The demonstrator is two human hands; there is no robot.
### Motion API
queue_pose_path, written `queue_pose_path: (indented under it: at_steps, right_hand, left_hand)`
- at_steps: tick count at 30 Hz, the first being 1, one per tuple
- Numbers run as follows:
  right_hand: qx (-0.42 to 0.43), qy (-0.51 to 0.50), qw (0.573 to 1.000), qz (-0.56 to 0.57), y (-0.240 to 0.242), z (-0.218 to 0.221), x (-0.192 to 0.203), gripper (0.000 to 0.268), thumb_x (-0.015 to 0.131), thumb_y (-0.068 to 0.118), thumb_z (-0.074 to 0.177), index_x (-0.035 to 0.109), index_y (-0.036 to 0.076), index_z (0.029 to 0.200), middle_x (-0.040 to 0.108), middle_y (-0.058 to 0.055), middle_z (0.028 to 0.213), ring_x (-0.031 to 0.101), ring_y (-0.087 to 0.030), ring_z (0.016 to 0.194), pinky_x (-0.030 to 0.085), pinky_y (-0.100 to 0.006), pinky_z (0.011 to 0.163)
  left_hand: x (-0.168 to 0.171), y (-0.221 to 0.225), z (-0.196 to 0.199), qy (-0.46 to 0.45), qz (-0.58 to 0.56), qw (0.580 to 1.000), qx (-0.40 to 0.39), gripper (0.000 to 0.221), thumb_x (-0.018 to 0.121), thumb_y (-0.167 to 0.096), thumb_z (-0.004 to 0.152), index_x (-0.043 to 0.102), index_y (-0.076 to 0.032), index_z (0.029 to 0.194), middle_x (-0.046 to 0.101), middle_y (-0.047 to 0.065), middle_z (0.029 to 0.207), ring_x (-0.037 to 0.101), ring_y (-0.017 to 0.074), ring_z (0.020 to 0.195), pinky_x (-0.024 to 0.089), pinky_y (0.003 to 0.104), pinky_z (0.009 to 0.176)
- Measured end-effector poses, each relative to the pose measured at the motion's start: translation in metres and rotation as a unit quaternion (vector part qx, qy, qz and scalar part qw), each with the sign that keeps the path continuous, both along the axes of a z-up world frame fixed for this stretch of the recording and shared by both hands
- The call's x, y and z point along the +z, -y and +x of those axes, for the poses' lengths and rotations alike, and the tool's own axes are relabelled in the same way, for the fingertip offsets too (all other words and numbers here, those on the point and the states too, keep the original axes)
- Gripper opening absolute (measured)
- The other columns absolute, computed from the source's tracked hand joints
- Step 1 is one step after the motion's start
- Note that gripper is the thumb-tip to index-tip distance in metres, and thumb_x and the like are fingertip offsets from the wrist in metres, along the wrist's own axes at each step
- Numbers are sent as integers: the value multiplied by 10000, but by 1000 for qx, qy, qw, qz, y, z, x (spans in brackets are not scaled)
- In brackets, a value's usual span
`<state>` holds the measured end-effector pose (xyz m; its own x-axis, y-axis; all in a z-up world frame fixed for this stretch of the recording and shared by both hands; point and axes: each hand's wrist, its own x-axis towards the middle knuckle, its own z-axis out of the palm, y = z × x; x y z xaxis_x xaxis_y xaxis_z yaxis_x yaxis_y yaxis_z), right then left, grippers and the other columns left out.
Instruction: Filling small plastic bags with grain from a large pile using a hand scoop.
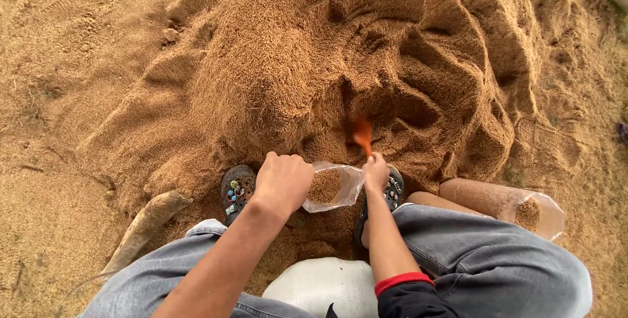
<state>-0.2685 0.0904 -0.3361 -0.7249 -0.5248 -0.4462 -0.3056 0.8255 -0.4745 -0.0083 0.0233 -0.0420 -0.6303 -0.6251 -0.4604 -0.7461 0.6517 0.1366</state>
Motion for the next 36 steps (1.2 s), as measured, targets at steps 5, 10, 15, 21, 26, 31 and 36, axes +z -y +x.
queue_pose_path:
  at_steps: [5, 10, 15, 21, 26, 31, 36]
  right_hand:
    - [58, 120, 991, 2, -11, 30, -10, 297, 569, 167, 1011, 697, 119, 1275, 724, -199, 1081, 678, -354, 977, 509, -427, 811]
    - [-27, 197, 980, -29, -4, 41, 57, 298, 544, 228, 1055, 684, 65, 1263, 714, -202, 954, 663, -305, 796, 509, -368, 720]
    - [17, 86, 991, -105, 11, 31, 165, 296, 600, 384, 1044, 745, 128, 1003, 583, -27, 661, 509, -157, 611, 371, -306, 614]
    - [104, 40, 987, -118, 4, 4, 247, 358, 711, 570, 936, 806, 243, 827, 632, -32, 598, 554, -170, 639, 420, -294, 635]
    - [142, 121, 976, -113, -11, -4, 283, 331, 790, 459, 881, 795, 133, 829, 593, -42, 575, 526, -144, 651, 398, -258, 636]
    - [239, 113, 963, -56, -14, 1, 295, 207, 794, 326, 853, 833, 138, 930, 747, -156, 736, 626, -234, 818, 486, -386, 788]
    - [186, 220, 931, -226, -7, 7, 279, 204, 792, 109, 868, 815, 143, 1067, 684, -72, 780, 554, -139, 776, 469, -281, 713]
  left_hand:
    - [-5, 1, 4, -8, -20, 1000, 0, 118, 692, -79, 867, 791, -141, 887, 759, 67, 841, 765, 276, 842, 537, 521, 835]
    - [14, 8, 6, 2, 6, 1000, 3, 108, 694, -57, 887, 791, -105, 878, 762, 99, 822, 770, 292, 836, 543, 513, 867]
    - [23, 15, 9, 0, 19, 1000, 5, 114, 687, -89, 934, 792, -87, 889, 775, 133, 824, 779, 292, 825, 569, 537, 903]
    - [34, 18, 11, 13, 36, 999, 19, 149, 666, -130, 979, 772, -77, 890, 768, 138, 796, 786, 289, 823, 604, 548, 890]
    - [32, 18, 12, 8, 21, 1000, 12, 154, 665, -119, 967, 778, -90, 867, 767, 113, 775, 788, 276, 820, 611, 537, 860]
    - [30, 17, 14, -6, 13, 1000, 10, 152, 668, -117, 953, 774, -95, 846, 765, 105, 766, 790, 285, 825, 611, 539, 835]
    - [33, 17, 17, 9, 24, 1000, 4, 126, 681, -117, 950, 783, -85, 884, 775, 112, 789, 788, 276, 829, 594, 547, 892]
